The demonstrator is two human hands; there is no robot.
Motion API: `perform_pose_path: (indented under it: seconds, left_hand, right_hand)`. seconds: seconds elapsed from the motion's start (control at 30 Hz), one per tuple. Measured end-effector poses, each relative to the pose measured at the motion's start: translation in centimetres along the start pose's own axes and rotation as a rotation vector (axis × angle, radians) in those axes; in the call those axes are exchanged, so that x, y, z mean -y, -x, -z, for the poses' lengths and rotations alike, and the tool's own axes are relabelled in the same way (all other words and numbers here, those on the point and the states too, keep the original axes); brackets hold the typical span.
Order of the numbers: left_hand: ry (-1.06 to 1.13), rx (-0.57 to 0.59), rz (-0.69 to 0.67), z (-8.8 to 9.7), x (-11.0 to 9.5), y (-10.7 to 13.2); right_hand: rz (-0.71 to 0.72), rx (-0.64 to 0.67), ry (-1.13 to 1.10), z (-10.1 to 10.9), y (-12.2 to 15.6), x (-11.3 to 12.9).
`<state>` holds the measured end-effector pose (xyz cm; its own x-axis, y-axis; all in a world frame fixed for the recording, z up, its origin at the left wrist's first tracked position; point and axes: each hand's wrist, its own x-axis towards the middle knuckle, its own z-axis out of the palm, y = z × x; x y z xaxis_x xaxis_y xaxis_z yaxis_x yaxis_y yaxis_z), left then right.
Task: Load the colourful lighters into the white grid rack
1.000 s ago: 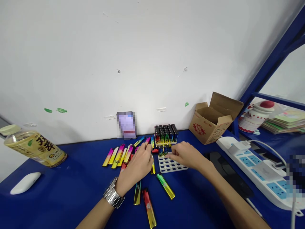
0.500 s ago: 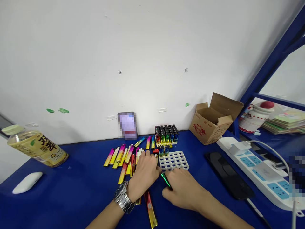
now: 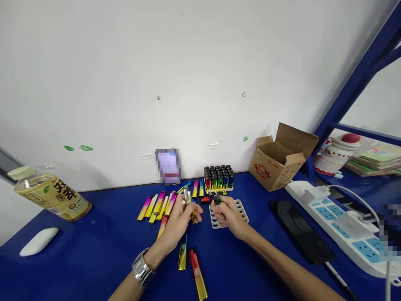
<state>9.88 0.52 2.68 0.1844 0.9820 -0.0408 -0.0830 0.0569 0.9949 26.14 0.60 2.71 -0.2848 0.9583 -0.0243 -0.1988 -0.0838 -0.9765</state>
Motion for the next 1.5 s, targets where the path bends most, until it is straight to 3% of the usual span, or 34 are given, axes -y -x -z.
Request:
perform_pose_path:
  seconds: [0.13, 0.53, 0.77, 0.9, 1.17, 1.3, 1.5]
  left_hand:
    - [0.035, -0.029, -0.019, -0.4, 0.5, -0.1]
    - [-0.235, -0.123, -0.003, -0.8, 0.0, 0.5]
    - [-0.346, -0.165, -0.016, -0.9, -0.2, 0.6]
    - [-0.32, -0.212, -0.074, -1.1, 0.0, 0.7]
    - [-0.475, -0.237, -0.12, -1.2, 0.1, 0.8]
    - [-0.516, -0.172, -0.144, -1.5, 0.2, 0.9]
    - [-0.607, -0.068, -0.165, -2.0, 0.1, 0.7]
  right_hand:
    - [0.071, -0.019, 0.155, -0.6, 0.0, -0.9]
    - [0.198, -0.114, 0.427, -0.6, 0.3, -0.5]
    - [0.138, -0.1, 0.358, -0.7, 0.4, -0.5]
    - [0.188, -0.096, 0.406, -0.8, 0.6, -0.3]
    - [0.18, -0.115, 0.405, -0.8, 0.6, -0.3]
    - [0.195, -0.125, 0.404, -0.4, 0.7, -0.3]
    - [0.296, 0.007, 0.29, 2.1, 0.7, 1.2]
